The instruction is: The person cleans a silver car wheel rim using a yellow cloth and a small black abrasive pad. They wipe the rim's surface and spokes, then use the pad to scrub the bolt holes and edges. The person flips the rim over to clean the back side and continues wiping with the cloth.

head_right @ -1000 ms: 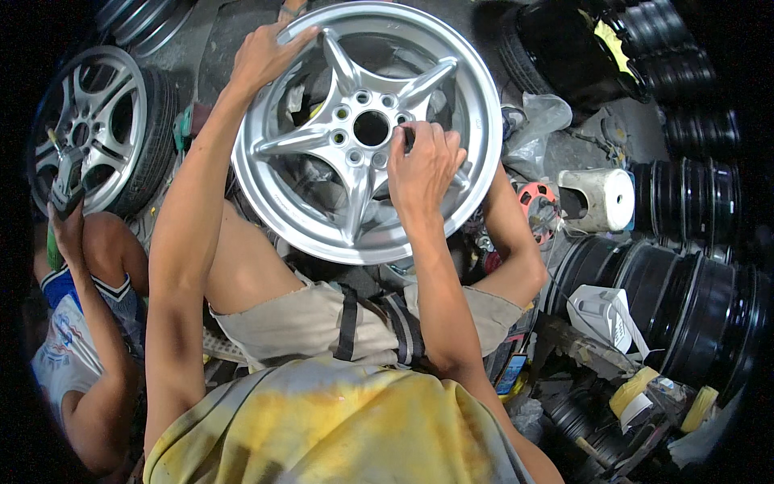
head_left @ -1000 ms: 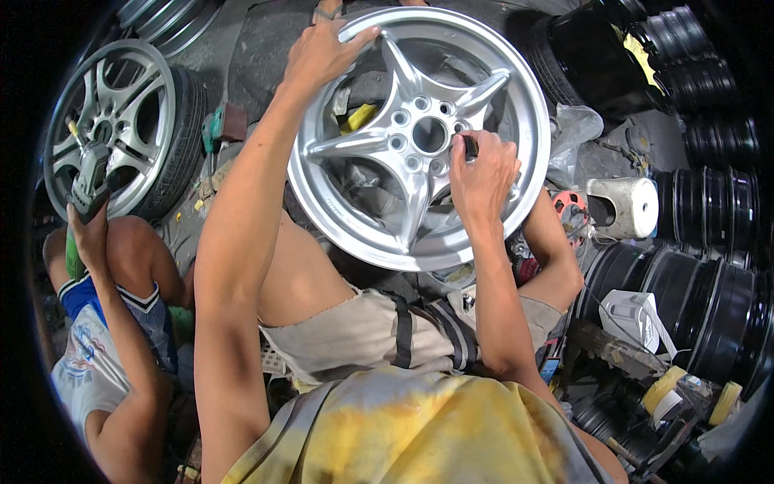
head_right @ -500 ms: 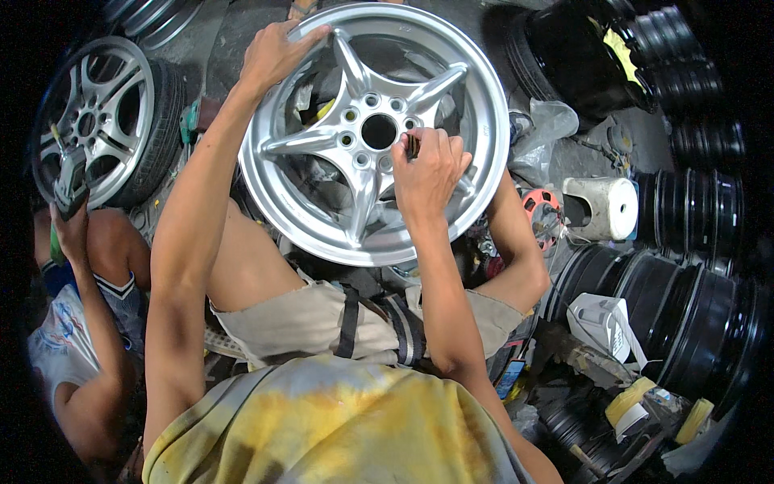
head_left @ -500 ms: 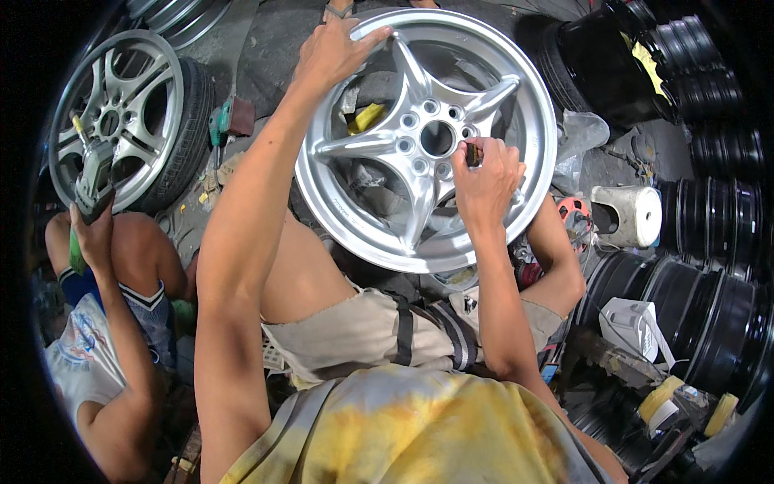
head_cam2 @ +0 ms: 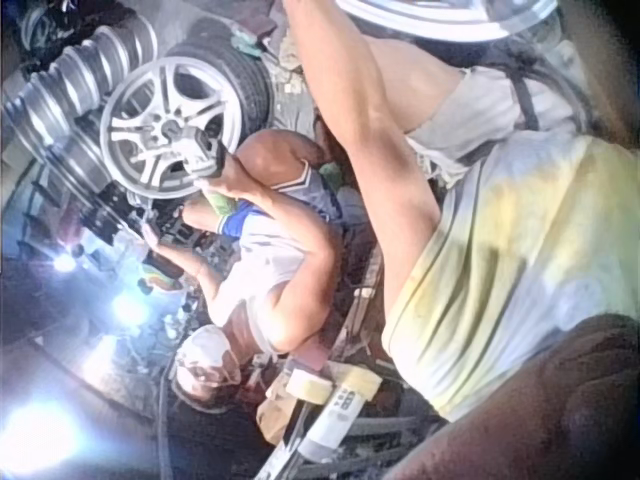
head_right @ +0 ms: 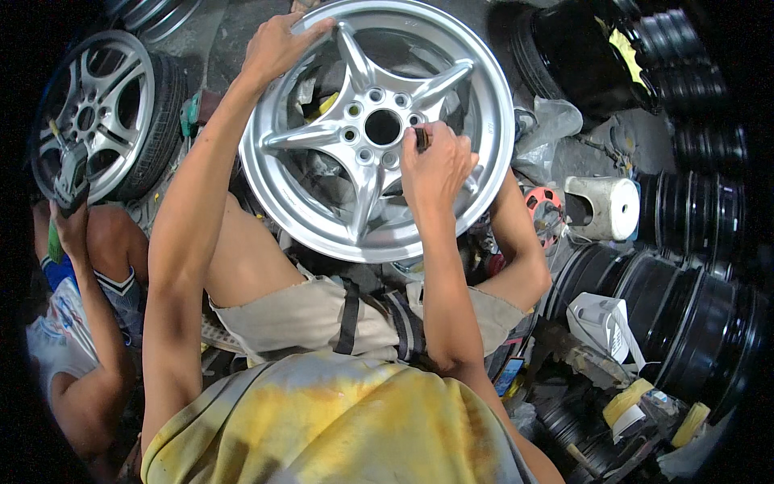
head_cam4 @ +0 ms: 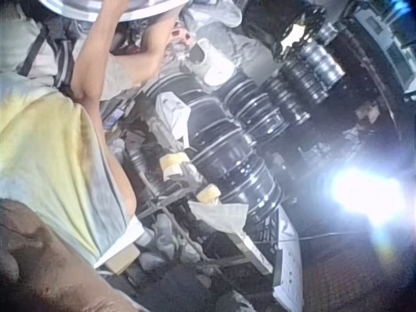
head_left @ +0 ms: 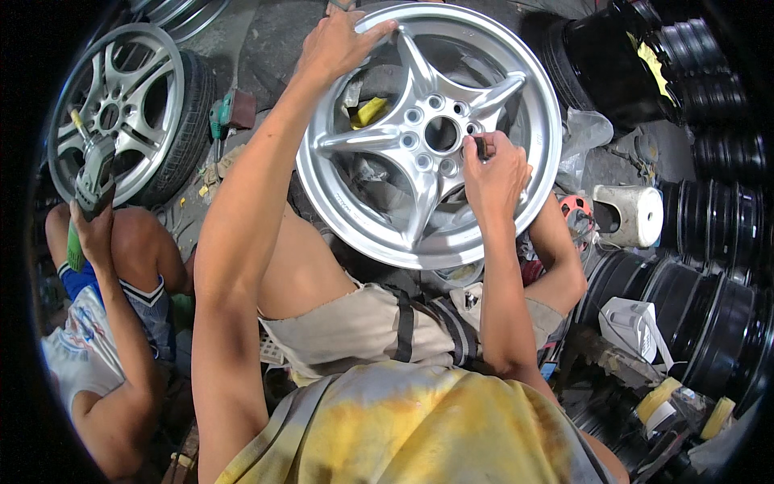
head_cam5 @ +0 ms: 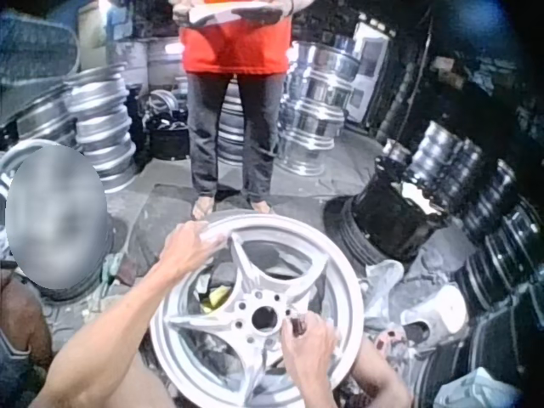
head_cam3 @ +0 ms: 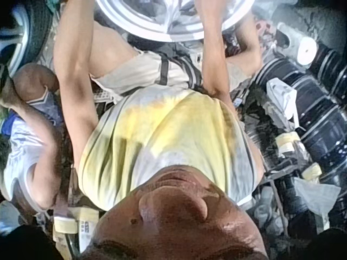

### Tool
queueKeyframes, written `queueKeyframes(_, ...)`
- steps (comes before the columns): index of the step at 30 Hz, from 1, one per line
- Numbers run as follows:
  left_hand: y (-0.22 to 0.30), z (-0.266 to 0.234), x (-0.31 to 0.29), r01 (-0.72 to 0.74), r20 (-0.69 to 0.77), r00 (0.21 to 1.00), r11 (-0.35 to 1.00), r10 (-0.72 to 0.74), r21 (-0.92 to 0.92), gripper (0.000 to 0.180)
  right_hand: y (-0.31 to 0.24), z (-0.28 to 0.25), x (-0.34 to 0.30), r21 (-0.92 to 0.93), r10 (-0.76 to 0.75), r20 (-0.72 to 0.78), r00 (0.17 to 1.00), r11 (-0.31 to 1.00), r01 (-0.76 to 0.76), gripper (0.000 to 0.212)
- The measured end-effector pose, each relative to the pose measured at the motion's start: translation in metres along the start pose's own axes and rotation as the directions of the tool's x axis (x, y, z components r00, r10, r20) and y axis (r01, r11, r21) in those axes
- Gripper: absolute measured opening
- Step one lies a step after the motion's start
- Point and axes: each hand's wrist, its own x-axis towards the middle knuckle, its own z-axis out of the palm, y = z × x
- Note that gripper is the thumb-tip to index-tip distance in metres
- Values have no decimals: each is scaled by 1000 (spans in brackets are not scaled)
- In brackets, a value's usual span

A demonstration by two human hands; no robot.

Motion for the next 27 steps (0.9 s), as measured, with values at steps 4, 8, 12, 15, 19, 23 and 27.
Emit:
queueKeyframes(4, 26, -15, -13, 7, -5, 1000, 999, -8, -51, 59, -1, -3, 11, 39, 101, 50, 994, 994, -103, 24)
queueKeyframes(8, 36, -27, -21, 53, 53, 998, 985, -45, -164, 54, 4, -5, -1, 32, 165, 107, 980, 985, -169, 27)
queueKeyframes(12, 29, -18, -18, -2, -61, 998, 994, -4, -109, 56, 1, -2, 13, 55, 133, 63, 989, 989, -137, 28)
queueKeyframes(15, 26, -16, -16, -8, -88, 996, 996, 1, -84, 55, 3, -3, 7, -8, 139, 108, 984, 990, -139, 28)
queueKeyframes(19, 36, -25, -20, 13, 19, 1000, 992, -11, -125, 54, 4, -3, 8, 57, 89, 53, 995, 994, -92, 28)
queueKeyframes(23, 36, -29, -20, 16, 25, 1000, 989, -13, -150, 53, 3, -1, 8, 49, 122, 103, 987, 991, -127, 27)
queueKeyframes(27, 33, -18, -22, -23, -75, 997, 993, 14, -118, 53, 5, 0, 10, 75, 65, 45, 997, 995, -68, 26)
